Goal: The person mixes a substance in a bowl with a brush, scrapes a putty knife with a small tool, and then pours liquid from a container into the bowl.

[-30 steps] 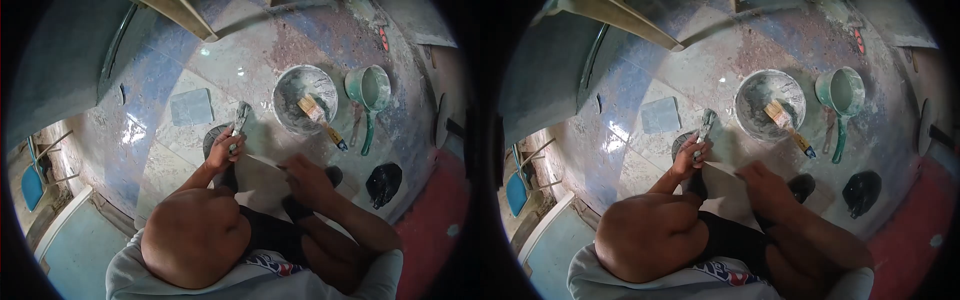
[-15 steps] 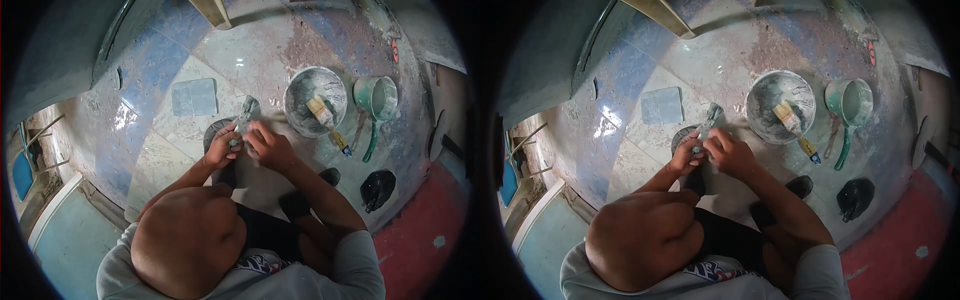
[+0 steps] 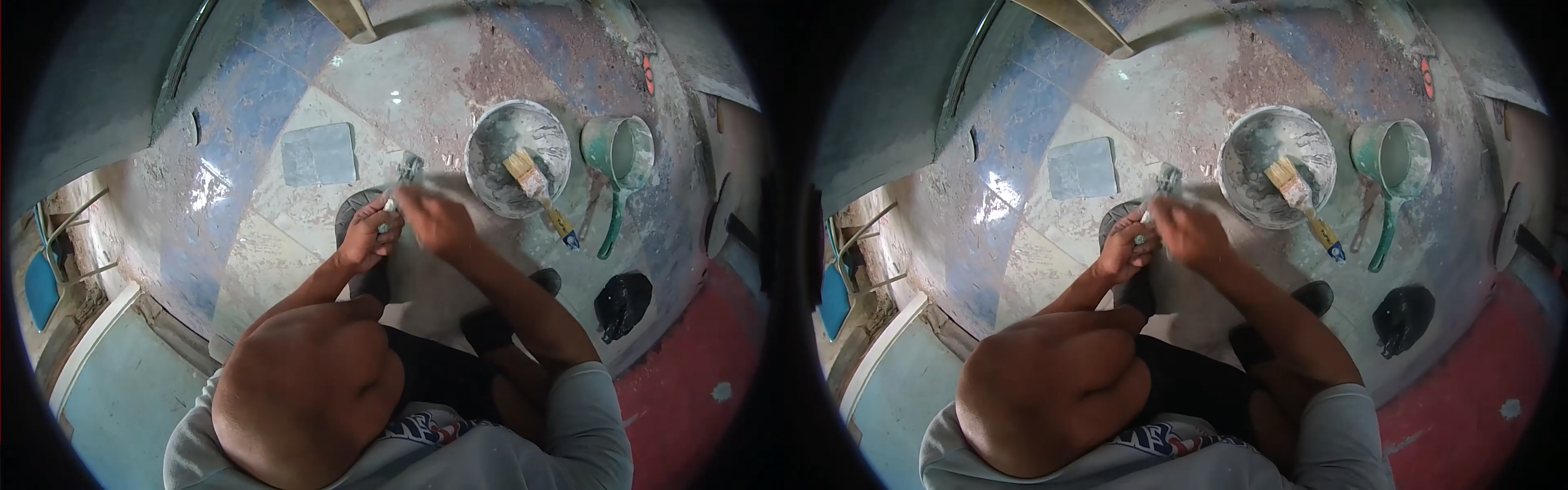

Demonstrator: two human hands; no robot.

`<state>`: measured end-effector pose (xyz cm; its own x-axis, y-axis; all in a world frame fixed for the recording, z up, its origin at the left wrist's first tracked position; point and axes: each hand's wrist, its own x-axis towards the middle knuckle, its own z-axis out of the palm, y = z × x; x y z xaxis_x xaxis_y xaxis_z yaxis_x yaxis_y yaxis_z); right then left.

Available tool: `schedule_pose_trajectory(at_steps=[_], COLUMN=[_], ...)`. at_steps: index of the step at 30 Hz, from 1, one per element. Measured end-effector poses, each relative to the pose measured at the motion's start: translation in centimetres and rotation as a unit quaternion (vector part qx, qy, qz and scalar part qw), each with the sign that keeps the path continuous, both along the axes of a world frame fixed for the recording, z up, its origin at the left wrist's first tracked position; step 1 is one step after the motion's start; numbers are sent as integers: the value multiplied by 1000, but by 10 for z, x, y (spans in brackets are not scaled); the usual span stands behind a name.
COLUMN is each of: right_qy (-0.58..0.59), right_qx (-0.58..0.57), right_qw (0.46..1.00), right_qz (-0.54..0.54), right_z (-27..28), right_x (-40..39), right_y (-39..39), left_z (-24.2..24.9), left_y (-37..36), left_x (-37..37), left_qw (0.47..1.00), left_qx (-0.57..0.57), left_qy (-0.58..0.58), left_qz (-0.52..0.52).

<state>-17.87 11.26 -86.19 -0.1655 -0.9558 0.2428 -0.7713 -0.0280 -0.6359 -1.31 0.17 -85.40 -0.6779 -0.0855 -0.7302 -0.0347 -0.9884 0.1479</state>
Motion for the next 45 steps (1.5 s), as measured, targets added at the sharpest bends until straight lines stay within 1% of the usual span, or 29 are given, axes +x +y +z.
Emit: schedule_pose_trajectory(at_steps=[2, 3, 5, 6, 8, 9, 10, 11, 12, 14, 16, 17, 18, 19, 21, 22, 24, 26, 28, 31, 34, 35, 36, 38, 39, 41, 42, 44, 45], right_qy=[46, 134, 127, 97, 20, 72, 63, 52, 28, -31, -35, -22, -37, -39, -97, -70, -83, -25, 54, 34, 104, 132, 128, 78, 172, 188, 198, 132, 120], right_qx=[186, 39, -32, -68, 206, 86, 66, 48, 71, 191, 127, 122, 31, 33, 196, 80, 90, 99, 86, 78, 188, 27, 29, 257, 62, 173, 100, 238, 330], right_qw=[982, 990, 991, 992, 978, 992, 995, 997, 996, 980, 991, 992, 996, 996, 975, 994, 992, 995, 995, 996, 977, 991, 991, 963, 981, 967, 974, 961, 937], right_qz=[-1, 9, 8, -36, -19, -54, -47, -42, -53, -48, -31, -27, -70, -71, 28, -26, -10, 13, 14, -3, -13, -26, -30, -21, -59, -14, -42, -39, 0], right_z=[16, 11, 4, -21, 15, -4, 8, 17, -5, 12, 15, 26, 22, 26, 34, 28, 17, 21, 29, 25, 8, 9, 14, 23, -9, 19, -2, 16, 33], right_x=[-6, 8, 23, 14, 0, 24, 30, 31, 16, -5, 23, 27, 9, 11, 6, 26, -2, 0, 24, -1, 9, 21, 17, -4, 1, 25, 35, -2, -7], right_y=[-19, -9, -5, -7, -22, -9, -7, -7, -8, -23, -13, -11, -15, -13, -18, -11, -14, -9, -3, -17, -27, -27, -31, -44, -33, -38, -31, -52, -62], left_z=[-9, -4, 4, -5, -9, 3, 13, 1, 3, 2, 9, 8, 2, -2, -3, 4, -8, -8, 2, -3, 6, 16, 15, -6, -4, 11, 10, -16, -15], left_y=[3, 3, 4, 4, 5, 1, 2, 3, 2, 4, 2, -1, -1, 1, 0, 3, 5, 2, 1, 2, -2, -1, -1, 4, 2, 4, 3, 6, 6], left_x=[4, 3, -1, 4, 8, 0, -4, 2, 1, 1, -3, 0, 0, 2, 0, 0, 10, 6, 0, 2, -2, -8, -6, 3, 2, -7, -6, 9, 7], left_qw=[1000, 999, 997, 999, 1000, 999, 996, 999, 999, 998, 995, 999, 999, 999, 999, 996, 999, 1000, 999, 1000, 999, 996, 996, 999, 999, 992, 992, 1000, 998], left_qx=[-5, -28, -48, -27, -21, -35, -47, -29, -28, -53, -68, -28, -36, -43, -42, -48, -21, -8, -20, 4, -18, -32, -31, -19, -30, -88, -76, -19, -50], left_qy=[13, -14, -62, -21, 14, -26, -69, -41, -42, -32, -71, -42, -29, -16, -34, -75, -37, 12, -41, -16, -33, -84, -87, -27, -24, -91, -102, -7, -12], left_qz=[-2, -25, -26, -11, 4, -10, -22, -8, -9, -16, -30, -8, -11, -13, -8, -15, 15, 5, 13, 15, -7, 0, -4, 2, -14, -18, -21, -12, -23])
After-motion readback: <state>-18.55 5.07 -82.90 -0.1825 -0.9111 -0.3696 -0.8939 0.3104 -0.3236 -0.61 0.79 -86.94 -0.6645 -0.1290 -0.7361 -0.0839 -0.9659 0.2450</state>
